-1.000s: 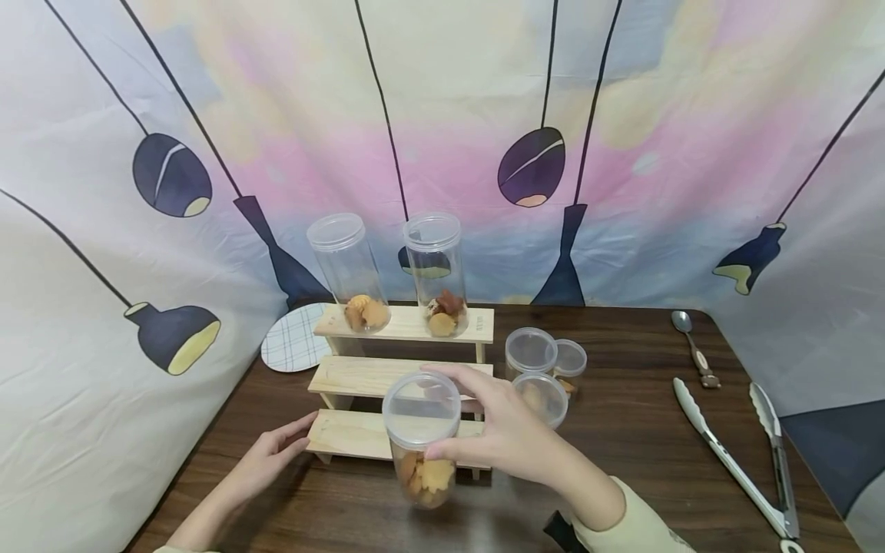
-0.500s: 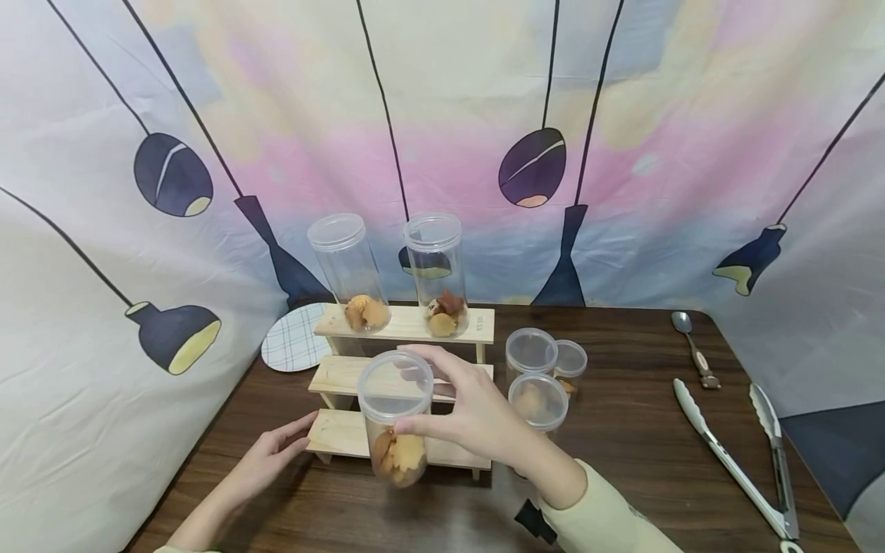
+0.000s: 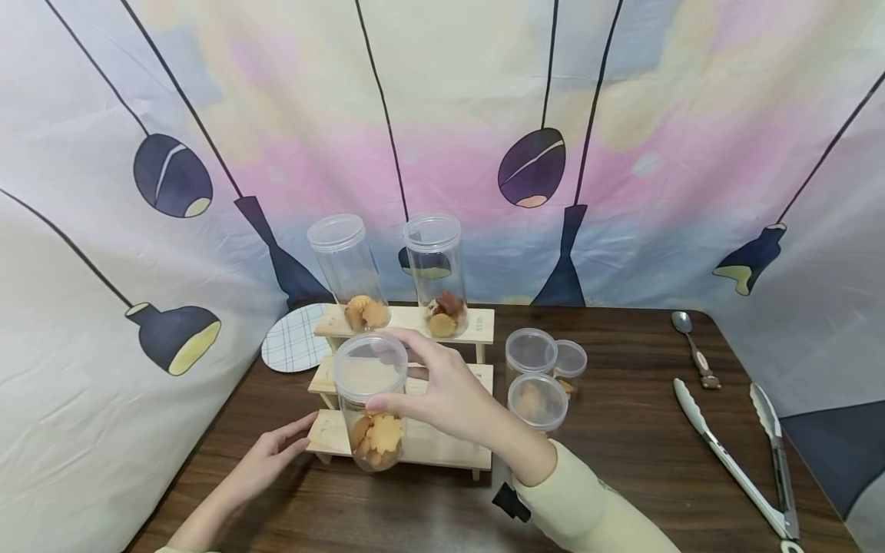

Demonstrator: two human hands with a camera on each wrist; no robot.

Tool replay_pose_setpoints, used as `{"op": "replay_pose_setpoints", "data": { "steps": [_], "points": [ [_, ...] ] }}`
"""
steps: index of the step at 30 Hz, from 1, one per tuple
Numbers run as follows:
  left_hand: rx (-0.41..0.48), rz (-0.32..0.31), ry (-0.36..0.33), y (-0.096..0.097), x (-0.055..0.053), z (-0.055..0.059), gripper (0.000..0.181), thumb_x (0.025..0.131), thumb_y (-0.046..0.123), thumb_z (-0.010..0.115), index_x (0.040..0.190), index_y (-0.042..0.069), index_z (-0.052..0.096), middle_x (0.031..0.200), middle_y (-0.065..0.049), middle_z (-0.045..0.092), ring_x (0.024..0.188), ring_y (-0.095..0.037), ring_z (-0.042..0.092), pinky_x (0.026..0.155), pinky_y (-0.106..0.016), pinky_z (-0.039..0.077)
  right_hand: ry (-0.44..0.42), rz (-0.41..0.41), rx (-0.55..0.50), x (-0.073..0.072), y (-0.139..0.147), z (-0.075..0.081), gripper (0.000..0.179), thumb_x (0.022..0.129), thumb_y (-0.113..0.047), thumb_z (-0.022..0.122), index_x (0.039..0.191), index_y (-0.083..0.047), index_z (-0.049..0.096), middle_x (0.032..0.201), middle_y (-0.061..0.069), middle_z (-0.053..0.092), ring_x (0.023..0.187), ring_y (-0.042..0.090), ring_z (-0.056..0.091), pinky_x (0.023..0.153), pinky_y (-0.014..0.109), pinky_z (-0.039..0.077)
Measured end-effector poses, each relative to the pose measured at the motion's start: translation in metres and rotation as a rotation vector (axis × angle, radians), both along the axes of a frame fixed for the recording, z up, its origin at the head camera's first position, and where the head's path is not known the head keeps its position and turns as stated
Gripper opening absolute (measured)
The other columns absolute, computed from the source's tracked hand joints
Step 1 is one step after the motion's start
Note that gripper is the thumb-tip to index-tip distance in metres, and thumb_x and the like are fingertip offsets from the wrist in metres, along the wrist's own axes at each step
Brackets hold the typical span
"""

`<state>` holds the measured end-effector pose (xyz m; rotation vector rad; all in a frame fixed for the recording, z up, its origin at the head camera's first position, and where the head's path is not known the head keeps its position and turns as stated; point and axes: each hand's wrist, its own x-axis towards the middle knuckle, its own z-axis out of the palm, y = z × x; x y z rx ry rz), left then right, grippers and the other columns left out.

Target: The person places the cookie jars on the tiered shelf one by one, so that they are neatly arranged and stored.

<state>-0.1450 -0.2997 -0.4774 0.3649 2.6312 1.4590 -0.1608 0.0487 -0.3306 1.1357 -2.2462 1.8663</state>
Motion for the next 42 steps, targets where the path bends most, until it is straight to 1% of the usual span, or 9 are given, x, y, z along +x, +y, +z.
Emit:
{"op": "replay_pose_setpoints", "data": {
  "steps": [2,5,8,10,13,16,22,35,42],
  "points": [
    [0.001,-0.01,0.009,0.0,0.0,0.0,0.045,0.1,0.012,0.052,0.14,-0.007,0.043,0.137,-0.026,0.047,0.12,-0.031,0.05,0.093,-0.024,0.042,-0.003,0.007,-0.019,-0.001,-0.004,0.004,0.068,0.08,-0.018,0.081,0.139,-0.024,0.049,0.126,0.002,0.058,0.112,0.021,0.059,0.092,0.033,0.048],
    [0.01,-0.009,0.006,0.001,0.0,0.001,0.045,0.1,0.011,0.052,0.14,-0.007,0.044,0.137,-0.026,0.047,0.12,-0.031,0.05,0.093,-0.025,0.042,-0.009,-0.008,-0.031,0.003,-0.009,0.018,0.065,0.081,-0.012,0.079,0.139,-0.015,0.049,0.127,0.007,0.057,0.114,0.024,0.058,0.094,0.032,0.046],
    [0.016,-0.003,-0.001,0.001,0.001,0.001,0.044,0.1,0.01,0.053,0.14,-0.006,0.044,0.137,-0.025,0.047,0.121,-0.03,0.049,0.094,-0.025,0.042,-0.026,-0.022,-0.042,0.008,-0.013,0.031,0.064,0.08,-0.006,0.079,0.137,-0.007,0.049,0.127,0.007,0.056,0.115,0.022,0.058,0.095,0.033,0.045],
    [0.015,0.004,-0.002,0.001,0.001,0.002,0.044,0.099,0.01,0.053,0.14,-0.006,0.045,0.137,-0.024,0.048,0.122,-0.03,0.048,0.095,-0.025,0.04,-0.03,-0.018,-0.056,0.006,-0.016,0.034,0.065,0.08,-0.005,0.079,0.137,-0.006,0.049,0.127,0.006,0.056,0.114,0.02,0.058,0.094,0.033,0.046],
    [0.007,0.001,0.01,0.001,0.001,0.002,0.044,0.099,0.01,0.053,0.139,-0.005,0.046,0.137,-0.023,0.049,0.123,-0.03,0.048,0.095,-0.023,0.039,-0.036,-0.002,-0.084,-0.001,-0.022,0.029,0.065,0.08,-0.004,0.078,0.138,-0.006,0.048,0.126,0.008,0.056,0.112,0.021,0.059,0.093,0.035,0.047],
    [0.009,-0.002,0.013,0.001,0.001,0.002,0.043,0.1,0.01,0.053,0.139,-0.006,0.045,0.137,-0.023,0.048,0.122,-0.03,0.048,0.094,-0.023,0.04,-0.03,-0.017,-0.091,-0.011,-0.028,0.021,0.066,0.079,-0.007,0.08,0.138,-0.01,0.049,0.127,0.007,0.056,0.11,0.02,0.06,0.091,0.034,0.048],
    [0.013,0.004,0.008,0.001,0.001,0.001,0.044,0.099,0.011,0.053,0.139,-0.005,0.045,0.137,-0.023,0.049,0.122,-0.029,0.048,0.094,-0.023,0.04,0.01,-0.091,-0.061,-0.027,-0.038,0.011,0.068,0.079,-0.024,0.082,0.138,-0.023,0.049,0.127,-0.001,0.055,0.109,0.011,0.058,0.091,0.026,0.047],
    [-0.009,0.03,-0.005,0.003,0.003,0.0,0.044,0.099,0.012,0.054,0.139,-0.004,0.046,0.138,-0.021,0.049,0.124,-0.028,0.047,0.099,-0.029,0.037,-0.019,-0.16,-0.016,-0.039,-0.056,0.012,0.071,0.078,-0.038,0.08,0.14,-0.021,0.048,0.131,-0.002,0.053,0.112,0.015,0.058,0.09,0.028,0.047],
    [-0.019,0.026,0.01,0.002,0.002,0.002,0.044,0.1,0.013,0.053,0.139,-0.004,0.046,0.138,-0.021,0.049,0.125,-0.029,0.046,0.1,-0.035,0.037,0.006,-0.207,-0.003,-0.048,-0.064,0.009,0.075,0.078,-0.043,0.079,0.141,-0.019,0.046,0.132,-0.004,0.053,0.116,0.009,0.054,0.092,0.026,0.046]
  ]
}}
